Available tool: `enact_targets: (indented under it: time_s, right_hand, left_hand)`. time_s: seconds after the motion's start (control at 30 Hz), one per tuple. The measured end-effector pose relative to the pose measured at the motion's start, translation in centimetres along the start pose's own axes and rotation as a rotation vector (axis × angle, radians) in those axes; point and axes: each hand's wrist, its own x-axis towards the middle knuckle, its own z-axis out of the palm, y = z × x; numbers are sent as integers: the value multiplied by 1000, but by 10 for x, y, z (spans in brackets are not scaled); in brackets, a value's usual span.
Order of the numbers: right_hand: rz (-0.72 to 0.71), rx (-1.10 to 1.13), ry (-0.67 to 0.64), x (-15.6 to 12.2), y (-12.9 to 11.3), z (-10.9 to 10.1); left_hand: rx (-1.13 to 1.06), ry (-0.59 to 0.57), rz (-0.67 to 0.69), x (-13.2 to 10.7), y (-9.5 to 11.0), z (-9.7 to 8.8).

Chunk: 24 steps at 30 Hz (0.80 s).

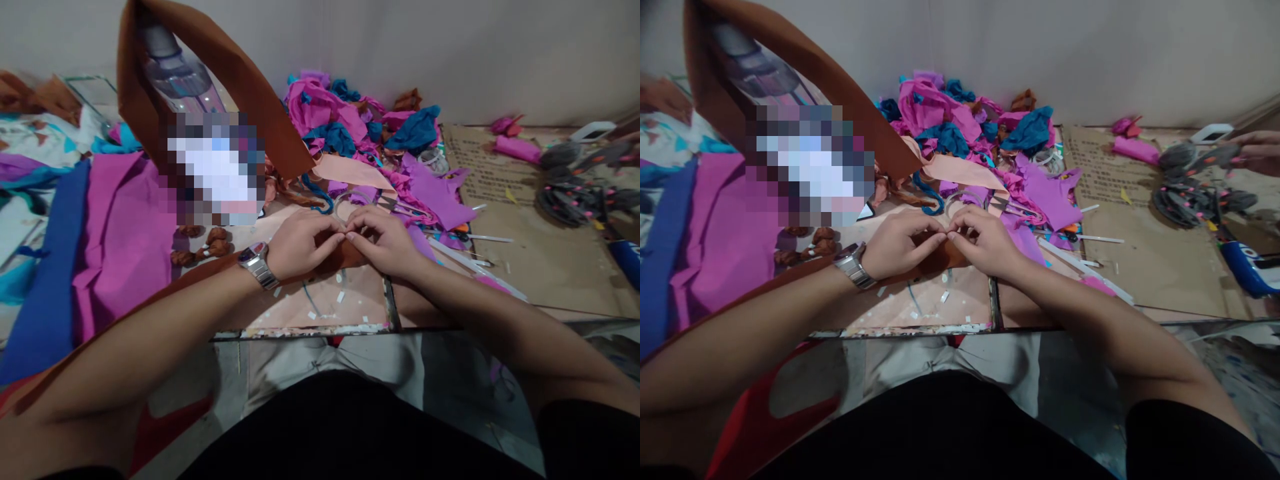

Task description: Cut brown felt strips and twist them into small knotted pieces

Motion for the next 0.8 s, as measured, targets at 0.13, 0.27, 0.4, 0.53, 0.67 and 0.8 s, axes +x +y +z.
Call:
enact_targets:
  time_s: [0.13, 0.27, 0.4, 0.53, 0.67, 0.8]
  right_hand:
    - [1, 3, 1, -1, 1, 1]
    - [-5, 18, 3, -2, 1, 1]
    - [0, 9, 6, -2, 1, -1]
    - [-11, -7, -1, -1, 0, -1]
    - [-13, 25, -30, -1, 1, 1]
    - [16, 100, -68, 0, 5, 4]
  left_hand:
    - [9, -6, 23, 0, 2, 1]
    - [1, 5, 38, 0, 2, 1]
    - [6, -2, 29, 0, 1, 0]
    - [12, -17, 28, 1, 1, 0]
    - [15, -14, 36, 1, 1, 0]
    - [-2, -13, 45, 1, 2, -1]
